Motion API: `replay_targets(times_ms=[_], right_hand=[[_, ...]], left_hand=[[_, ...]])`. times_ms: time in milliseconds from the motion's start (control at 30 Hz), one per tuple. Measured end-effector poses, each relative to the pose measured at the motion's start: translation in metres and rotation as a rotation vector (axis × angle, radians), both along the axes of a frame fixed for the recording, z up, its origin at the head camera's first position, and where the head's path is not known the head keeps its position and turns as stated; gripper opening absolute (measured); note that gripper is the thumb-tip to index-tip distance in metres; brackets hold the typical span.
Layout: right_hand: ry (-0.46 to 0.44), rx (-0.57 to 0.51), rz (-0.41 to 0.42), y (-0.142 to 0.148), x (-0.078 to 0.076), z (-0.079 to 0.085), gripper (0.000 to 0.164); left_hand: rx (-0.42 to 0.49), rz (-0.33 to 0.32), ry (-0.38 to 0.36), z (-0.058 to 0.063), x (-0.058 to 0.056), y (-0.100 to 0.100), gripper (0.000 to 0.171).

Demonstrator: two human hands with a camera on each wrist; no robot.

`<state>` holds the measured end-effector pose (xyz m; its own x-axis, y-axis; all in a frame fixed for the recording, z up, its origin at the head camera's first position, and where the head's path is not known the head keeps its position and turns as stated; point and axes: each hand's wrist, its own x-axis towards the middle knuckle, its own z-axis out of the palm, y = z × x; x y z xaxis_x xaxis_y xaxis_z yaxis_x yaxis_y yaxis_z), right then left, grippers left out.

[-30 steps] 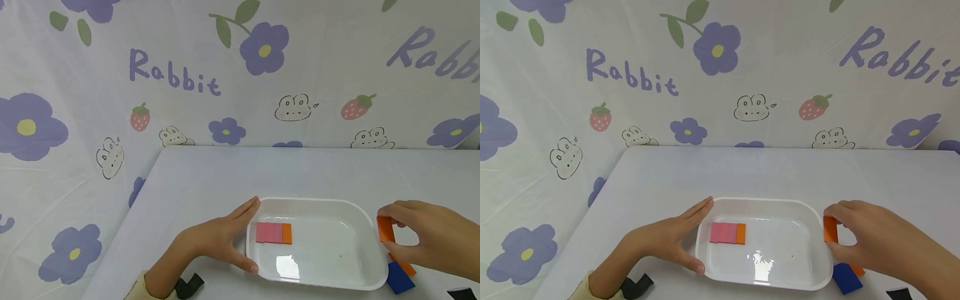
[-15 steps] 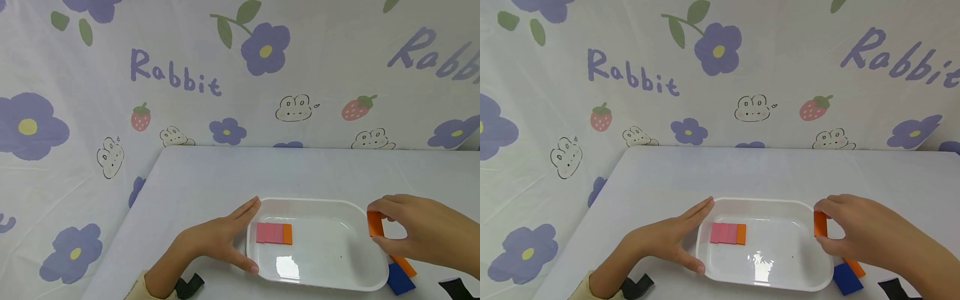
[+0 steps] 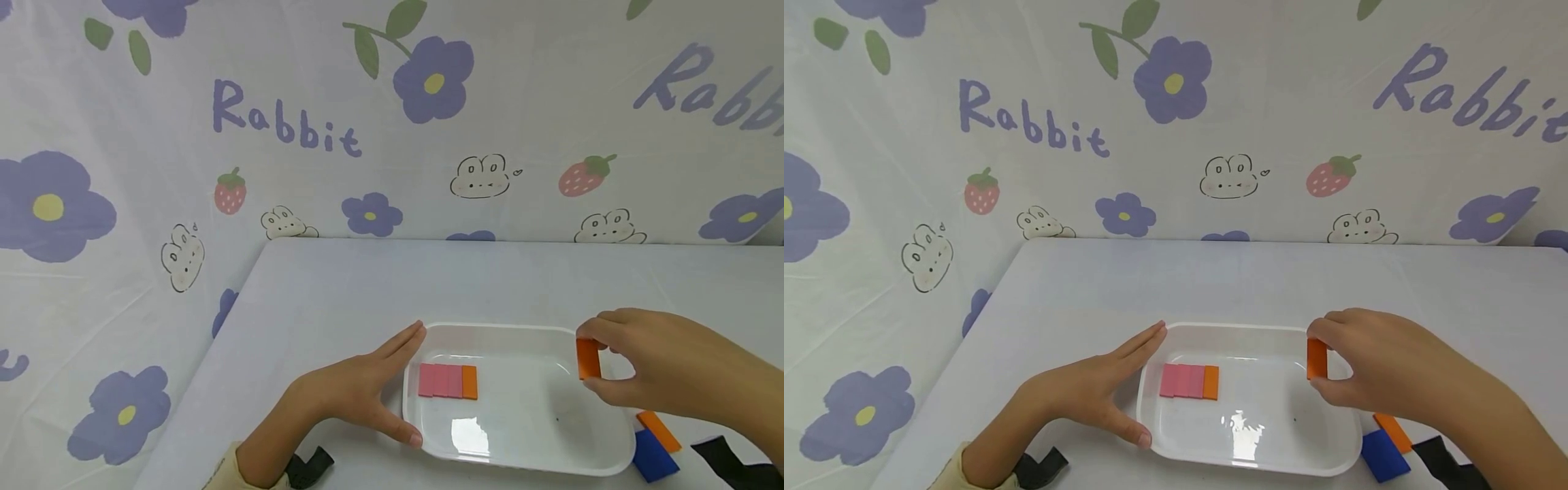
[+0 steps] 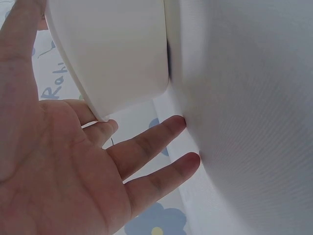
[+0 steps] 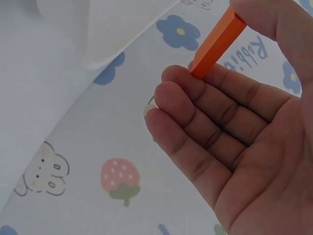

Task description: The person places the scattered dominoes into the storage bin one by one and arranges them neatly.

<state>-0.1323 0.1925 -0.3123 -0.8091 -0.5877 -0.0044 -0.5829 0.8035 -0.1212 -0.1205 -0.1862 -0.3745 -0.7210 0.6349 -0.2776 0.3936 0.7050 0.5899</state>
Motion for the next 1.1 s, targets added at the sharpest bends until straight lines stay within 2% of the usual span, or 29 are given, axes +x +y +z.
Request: replay_targets(times_ms=[467,700,1100], right_hand=[[-0.063,0.008,0.057,-0.019,-0.009,0.001,0.044],[-0.143,0.016,0.083,-0.031,-0.014,-0.003,0.038],[-0.138,0.013,0.135,-0.041,-0.018,-0.006,0.032]], left_hand=[[0.005,-0.007,0.002,-0.001,0.0,-0.001,0.131],[0.003,-0.002,0.0,-0.003,0.001,-0.001,0.131],[0.002,0.002,-0.004,0.0,0.0,0.0,0.13]])
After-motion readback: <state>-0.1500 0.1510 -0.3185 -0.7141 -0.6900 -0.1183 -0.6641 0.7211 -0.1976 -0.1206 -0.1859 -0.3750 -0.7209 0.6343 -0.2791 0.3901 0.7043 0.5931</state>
